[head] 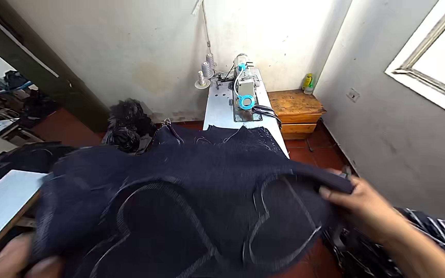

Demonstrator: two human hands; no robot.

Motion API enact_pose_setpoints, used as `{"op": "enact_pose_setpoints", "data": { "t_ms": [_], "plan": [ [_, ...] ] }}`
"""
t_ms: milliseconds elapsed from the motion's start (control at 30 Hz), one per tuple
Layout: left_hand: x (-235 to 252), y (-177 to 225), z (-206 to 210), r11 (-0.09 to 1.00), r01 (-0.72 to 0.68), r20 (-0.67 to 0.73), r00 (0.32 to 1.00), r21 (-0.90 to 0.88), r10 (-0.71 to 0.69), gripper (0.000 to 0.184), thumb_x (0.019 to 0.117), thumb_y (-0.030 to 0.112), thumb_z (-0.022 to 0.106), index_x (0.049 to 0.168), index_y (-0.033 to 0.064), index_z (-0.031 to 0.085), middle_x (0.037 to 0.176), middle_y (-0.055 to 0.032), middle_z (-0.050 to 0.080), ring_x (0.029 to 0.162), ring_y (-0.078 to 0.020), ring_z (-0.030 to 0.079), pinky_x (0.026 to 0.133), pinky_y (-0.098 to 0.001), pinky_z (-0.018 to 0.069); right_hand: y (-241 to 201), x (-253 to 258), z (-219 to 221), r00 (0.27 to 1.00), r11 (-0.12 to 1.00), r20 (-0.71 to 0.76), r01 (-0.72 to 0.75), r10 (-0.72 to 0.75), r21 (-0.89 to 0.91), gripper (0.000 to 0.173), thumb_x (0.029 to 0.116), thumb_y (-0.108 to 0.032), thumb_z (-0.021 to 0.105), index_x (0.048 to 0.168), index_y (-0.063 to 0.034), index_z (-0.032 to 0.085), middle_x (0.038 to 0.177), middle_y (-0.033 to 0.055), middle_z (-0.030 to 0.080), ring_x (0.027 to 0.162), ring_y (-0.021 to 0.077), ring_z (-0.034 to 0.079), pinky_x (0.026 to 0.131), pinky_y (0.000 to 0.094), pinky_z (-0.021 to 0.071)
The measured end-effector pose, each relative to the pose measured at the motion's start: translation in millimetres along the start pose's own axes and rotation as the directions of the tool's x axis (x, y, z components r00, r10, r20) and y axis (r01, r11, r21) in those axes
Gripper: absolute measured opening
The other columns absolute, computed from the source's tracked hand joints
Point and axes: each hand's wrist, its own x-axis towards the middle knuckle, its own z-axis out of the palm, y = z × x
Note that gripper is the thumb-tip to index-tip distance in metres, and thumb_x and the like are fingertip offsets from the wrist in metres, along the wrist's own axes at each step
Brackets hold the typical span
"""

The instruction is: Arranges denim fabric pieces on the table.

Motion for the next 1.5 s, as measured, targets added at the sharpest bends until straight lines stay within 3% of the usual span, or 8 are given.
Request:
{"op": "enact_pose_setpoints", "data": {
  "t_ms": [233,367,533,733,967,1133,1367,1500],
  "plan": [
    [26,-80,153,0.944,0.288,0.180,0.949,-0.158,-0.259,0.065,0.1037,0.027,0.054,0.158,0.0024,0.030,0.143,-0.0134,0.057,0.121,-0.0102,0.062,0.101,-0.0334,0.0553,-82,135,-15,0.897,0.753,-0.244,0.135,-0.369,-0.644,0.073,0.0721,-0.003,0.088,0.136,-0.0032,0.052,0.115,0.0249,0.064,0.098,0.0377,0.065,0.082,0.0617,0.0541],
    [2,-108,244,0.826,0.559,0.298,0.779,0.066,-0.551,0.083,0.0988,0.020,0.065,0.164,0.0064,0.015,0.111,-0.0240,0.066,0.095,-0.0378,0.067,0.086,-0.0588,0.0552,-21,242,-14,0.943,0.643,-0.128,0.108,-0.309,-0.758,0.091,0.0709,-0.007,0.093,0.147,-0.0019,0.044,0.124,0.0334,0.063,0.112,0.0532,0.062,0.094,0.0730,0.0482],
    [-34,-126,302,0.801,0.529,0.227,0.774,0.281,-0.591,0.075,0.0923,0.025,0.074,0.155,0.0010,0.040,0.130,-0.0287,0.064,0.107,-0.0436,0.068,0.095,-0.0578,0.0534,113,289,17,0.987,0.460,-0.125,-0.158,0.102,-0.874,0.087,0.0812,-0.024,0.088,0.148,0.0033,0.040,0.111,0.0364,0.065,0.101,0.0600,0.063,0.080,0.0774,0.0485],
    [0,-118,306,0.656,0.528,0.307,0.602,0.540,-0.737,0.080,0.0906,0.033,0.077,0.156,0.0055,0.041,0.120,-0.0287,0.068,0.104,-0.0468,0.069,0.091,-0.0638,0.0537,124,232,215,0.861,0.731,0.509,0.345,0.003,-0.588,0.081,0.0880,-0.060,0.073,0.154,-0.0221,0.046,0.091,0.0113,0.074,0.078,0.0301,0.071,0.073,0.0566,0.0590],
    [-57,-117,218,0.666,0.439,0.012,0.830,0.603,-0.558,0.036,0.1005,0.032,0.055,0.111,0.0034,0.074,0.107,-0.0165,0.070,0.086,-0.0281,0.071,0.069,-0.0466,0.0602,117,231,267,0.747,0.545,0.594,0.378,0.298,-0.748,0.079,0.0888,-0.077,0.056,0.159,-0.0503,0.031,0.098,0.0141,0.074,0.089,0.0385,0.071,0.075,0.0630,0.0544],
    [-204,-143,223,0.557,0.700,0.495,0.325,0.447,-0.806,0.056,0.0947,0.046,0.068,0.137,0.0088,0.065,0.145,-0.0140,0.058,0.137,-0.0286,0.053,0.116,-0.0485,0.0430,112,237,265,0.757,0.469,0.585,0.420,0.291,-0.777,0.080,0.0890,-0.077,0.056,0.159,-0.0471,0.031,0.096,0.0179,0.074,0.087,0.0424,0.070,0.073,0.0652,0.0530],
    [-249,-123,255,0.561,0.826,0.493,0.469,0.048,-0.733,0.030,0.0942,0.026,0.069,0.093,-0.0038,0.076,0.124,-0.0219,0.069,0.127,-0.0313,0.061,0.113,-0.0462,0.0454,99,227,271,0.786,0.351,0.546,0.443,0.290,-0.825,0.088,0.0892,-0.074,0.060,0.163,-0.0392,0.027,0.112,0.0207,0.071,0.100,0.0425,0.069,0.083,0.0635,0.0533],
    [-229,-124,209,0.568,0.774,0.527,0.618,-0.280,-0.583,0.017,0.0792,0.010,0.070,0.066,-0.0019,0.067,0.086,-0.0113,0.071,0.096,-0.0173,0.067,0.090,-0.0354,0.0534,96,205,258,0.846,0.357,0.513,0.529,-0.146,-0.770,0.069,0.1023,-0.049,0.055,0.148,0.0024,0.046,0.122,0.0305,0.062,0.111,0.0489,0.063,0.093,0.0598,0.0537]
  ]
}}
